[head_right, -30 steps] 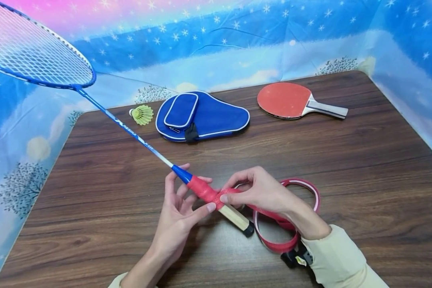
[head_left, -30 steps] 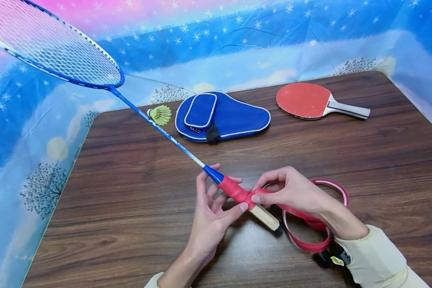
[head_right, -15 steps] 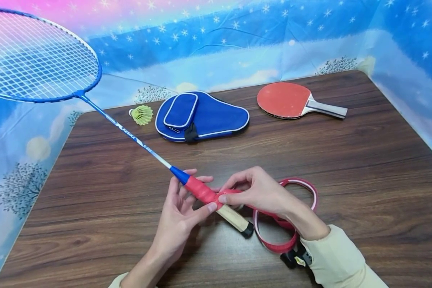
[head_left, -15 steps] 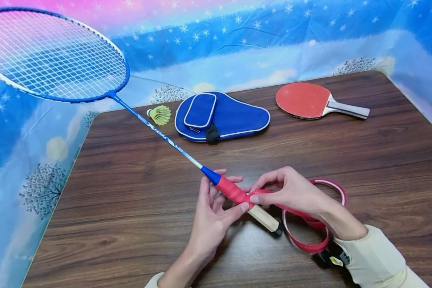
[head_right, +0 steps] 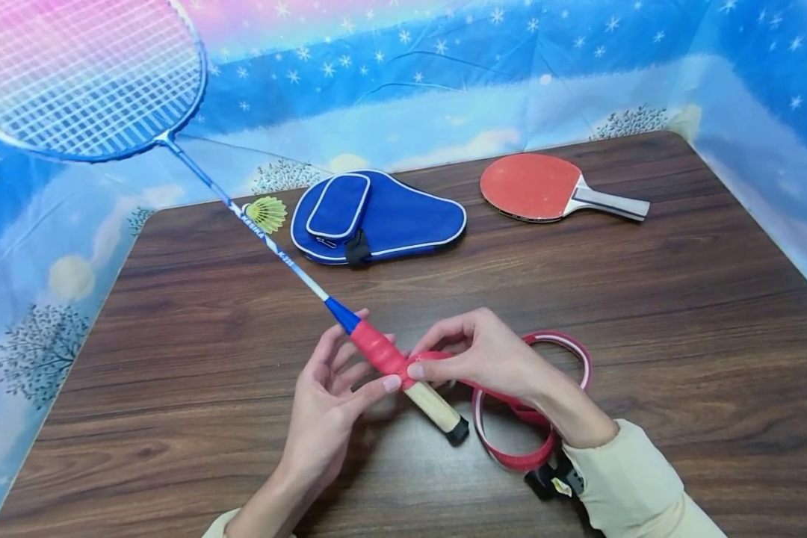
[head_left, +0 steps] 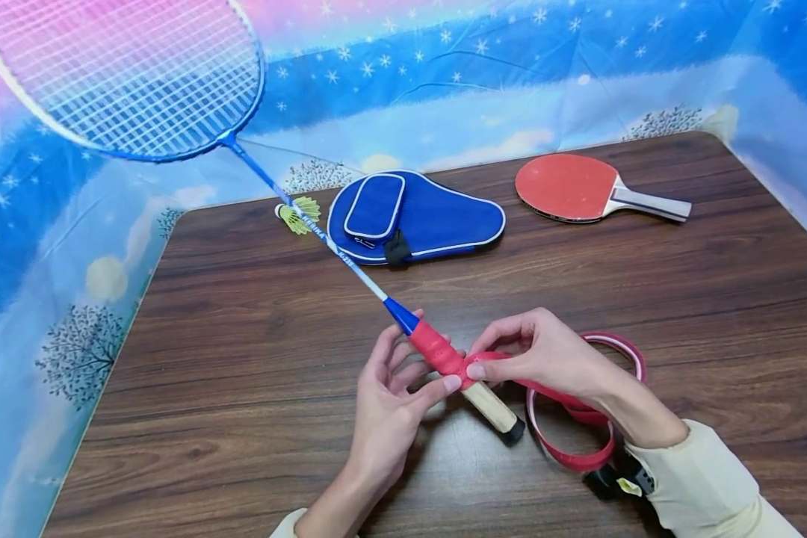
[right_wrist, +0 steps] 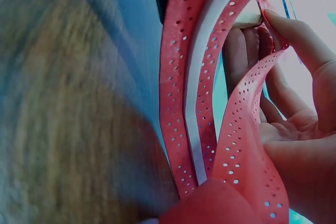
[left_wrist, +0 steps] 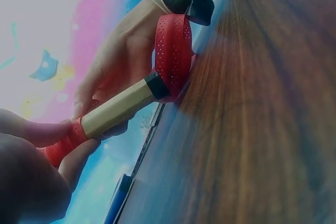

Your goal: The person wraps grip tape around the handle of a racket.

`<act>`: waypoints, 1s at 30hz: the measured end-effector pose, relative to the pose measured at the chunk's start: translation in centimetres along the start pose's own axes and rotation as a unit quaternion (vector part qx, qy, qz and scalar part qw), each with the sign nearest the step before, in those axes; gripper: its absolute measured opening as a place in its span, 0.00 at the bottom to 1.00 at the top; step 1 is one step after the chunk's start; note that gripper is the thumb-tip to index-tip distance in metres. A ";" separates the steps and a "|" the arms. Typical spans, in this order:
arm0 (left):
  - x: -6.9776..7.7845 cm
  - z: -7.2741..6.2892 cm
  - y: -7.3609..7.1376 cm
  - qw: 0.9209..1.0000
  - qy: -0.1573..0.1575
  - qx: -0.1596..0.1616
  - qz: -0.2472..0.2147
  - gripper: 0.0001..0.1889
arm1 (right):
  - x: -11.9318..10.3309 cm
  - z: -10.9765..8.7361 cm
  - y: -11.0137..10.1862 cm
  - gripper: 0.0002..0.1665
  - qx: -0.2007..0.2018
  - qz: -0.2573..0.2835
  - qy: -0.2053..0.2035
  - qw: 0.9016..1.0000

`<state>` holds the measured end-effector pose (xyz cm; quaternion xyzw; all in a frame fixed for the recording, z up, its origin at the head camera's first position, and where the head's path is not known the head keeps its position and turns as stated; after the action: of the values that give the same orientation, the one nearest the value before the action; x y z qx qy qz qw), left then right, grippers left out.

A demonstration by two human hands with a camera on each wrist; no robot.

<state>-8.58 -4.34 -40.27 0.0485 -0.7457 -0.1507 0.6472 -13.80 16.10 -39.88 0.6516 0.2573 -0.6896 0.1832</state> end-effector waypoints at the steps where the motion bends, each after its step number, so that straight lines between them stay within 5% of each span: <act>1: 0.0 0.0 0.0 1.000 0.007 -0.002 0.000 0.39 | 0.0 0.0 -0.1 0.14 -0.001 0.002 0.002 1.000; 6: -0.2 0.1 0.2 0.999 0.024 -0.023 -0.019 0.38 | 0.0 -0.2 -0.2 0.15 -0.008 0.022 0.006 1.000; 17: -0.1 -0.1 0.5 0.997 0.020 -0.054 -0.047 0.39 | 0.1 -0.1 -0.2 0.12 -0.001 -0.033 -0.014 0.999; 30: -0.4 0.1 0.4 0.999 0.009 -0.012 -0.039 0.38 | 0.0 -0.1 -0.3 0.12 -0.002 -0.023 -0.006 1.000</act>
<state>-8.56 -3.79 -40.56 0.0712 -0.7352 -0.1847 0.6482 -13.92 16.44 -39.88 0.6406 0.2729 -0.6973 0.1700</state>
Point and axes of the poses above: each hand's wrist, its own z-axis towards the middle knuckle, its own y-axis out of the palm, x = y × z, the point moved 2 cm from there along z, towards the middle knuckle, and after that the axes turned 11 degrees about -y, right-handed, at the moved point
